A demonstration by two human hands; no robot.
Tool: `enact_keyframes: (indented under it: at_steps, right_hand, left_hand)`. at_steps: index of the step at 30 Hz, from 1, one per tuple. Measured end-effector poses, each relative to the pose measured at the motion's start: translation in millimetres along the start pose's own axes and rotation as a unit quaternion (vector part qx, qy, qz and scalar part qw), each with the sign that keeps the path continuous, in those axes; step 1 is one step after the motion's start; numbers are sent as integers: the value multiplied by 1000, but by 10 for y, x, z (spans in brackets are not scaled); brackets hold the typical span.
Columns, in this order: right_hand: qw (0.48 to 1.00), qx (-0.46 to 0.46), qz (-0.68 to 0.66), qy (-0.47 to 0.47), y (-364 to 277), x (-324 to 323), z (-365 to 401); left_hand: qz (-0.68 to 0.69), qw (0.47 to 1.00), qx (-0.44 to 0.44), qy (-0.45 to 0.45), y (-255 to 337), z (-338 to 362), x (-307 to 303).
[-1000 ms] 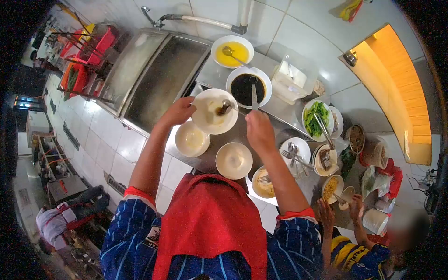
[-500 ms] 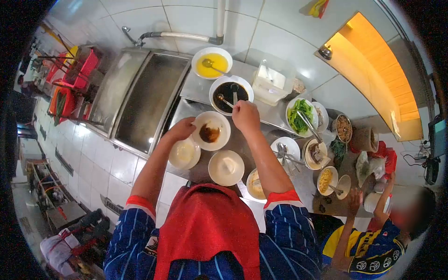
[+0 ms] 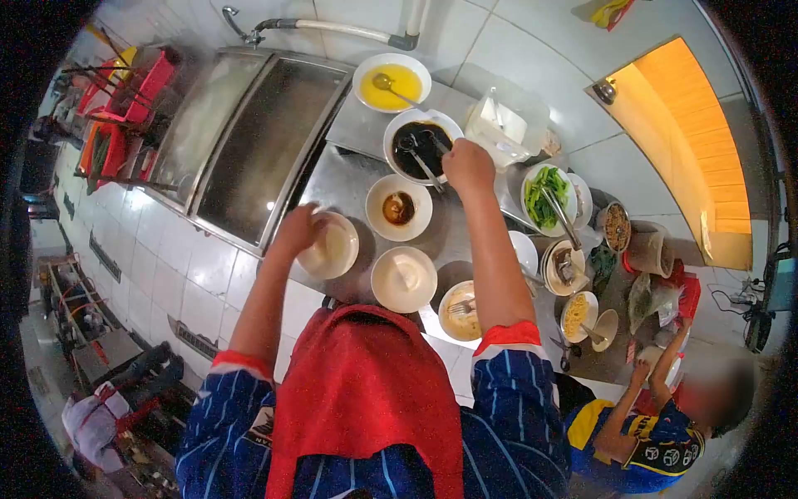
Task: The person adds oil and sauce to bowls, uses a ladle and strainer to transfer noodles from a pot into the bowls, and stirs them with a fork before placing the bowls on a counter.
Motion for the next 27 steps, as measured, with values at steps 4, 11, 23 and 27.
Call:
enact_keyframes:
  at_steps: [4, 11, 23, 27]
  right_hand:
    - [997, -41, 26, 66, -2, -297, 175]
    - [994, 48, -89, -35, 432, -122, 34]
    - [977, -11, -209, -48, -30, -739, 818]
    - [978, -137, -87, 130, -285, -715, 1180]
  left_hand:
    - [175, 982, -70, 14, -626, 453, 85]
    - [308, 938, -155, 17, -406, 616, -169]
    - [327, 944, 23, 36, 1333, -310, -446]
    - [345, 936, 36, 55, 1475, -402, -381]
Point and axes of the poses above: each hand's wrist, its own z-axis away from the middle knuckle, its own x-axis out of the palm, y = z × x, the point moved 10 cm from there along -z, towards the middle knuckle, and after that the axes turned 12 degrees about z, right-handed, at the moved point
